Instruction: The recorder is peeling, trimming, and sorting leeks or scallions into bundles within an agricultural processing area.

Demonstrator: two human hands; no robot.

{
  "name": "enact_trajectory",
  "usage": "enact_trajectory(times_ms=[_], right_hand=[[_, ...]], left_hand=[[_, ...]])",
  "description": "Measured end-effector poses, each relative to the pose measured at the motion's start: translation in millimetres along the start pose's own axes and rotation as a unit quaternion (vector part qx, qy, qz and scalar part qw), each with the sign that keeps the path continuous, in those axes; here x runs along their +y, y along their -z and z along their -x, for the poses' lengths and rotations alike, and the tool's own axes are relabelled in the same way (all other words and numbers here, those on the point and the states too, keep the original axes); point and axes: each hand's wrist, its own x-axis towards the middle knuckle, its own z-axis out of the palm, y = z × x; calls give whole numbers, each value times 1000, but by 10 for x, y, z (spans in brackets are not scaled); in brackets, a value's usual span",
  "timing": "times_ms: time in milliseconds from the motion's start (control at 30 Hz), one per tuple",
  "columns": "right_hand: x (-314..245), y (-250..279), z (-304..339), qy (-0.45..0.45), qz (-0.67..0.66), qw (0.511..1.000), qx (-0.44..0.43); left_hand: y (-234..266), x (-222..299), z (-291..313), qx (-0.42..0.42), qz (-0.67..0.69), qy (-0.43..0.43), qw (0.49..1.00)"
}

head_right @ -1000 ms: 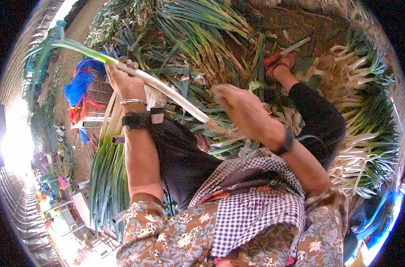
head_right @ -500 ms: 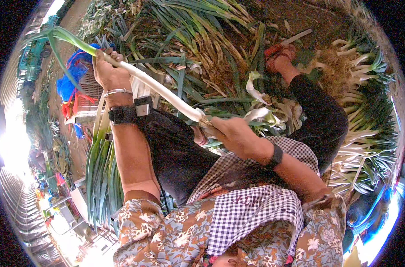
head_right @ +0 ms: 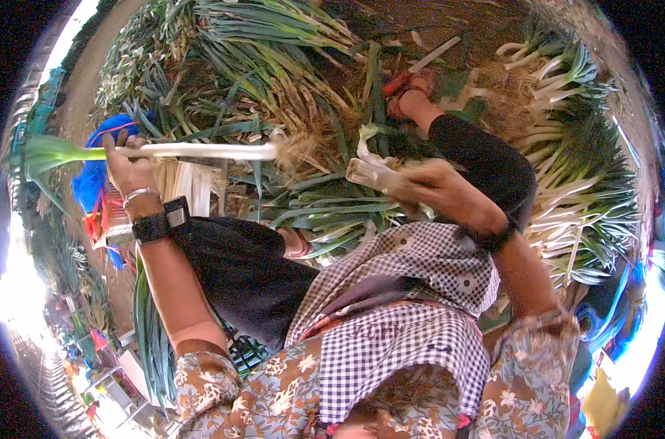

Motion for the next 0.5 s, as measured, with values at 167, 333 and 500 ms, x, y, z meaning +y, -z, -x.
enact_trajectory(times_ms=[167,333,500], right_hand=[[1258,-20,-834,26,464,885,38],[1720,221,-1733,-214,333,917,-47],[2949,138,-2632,-85,97,961,244]], left_hand=[[-120,-276,-23,-128,-81,-11,988],[-23,-381,121,-164,-128,65,976],[-198,-375,424,-150,-185,133,962]])
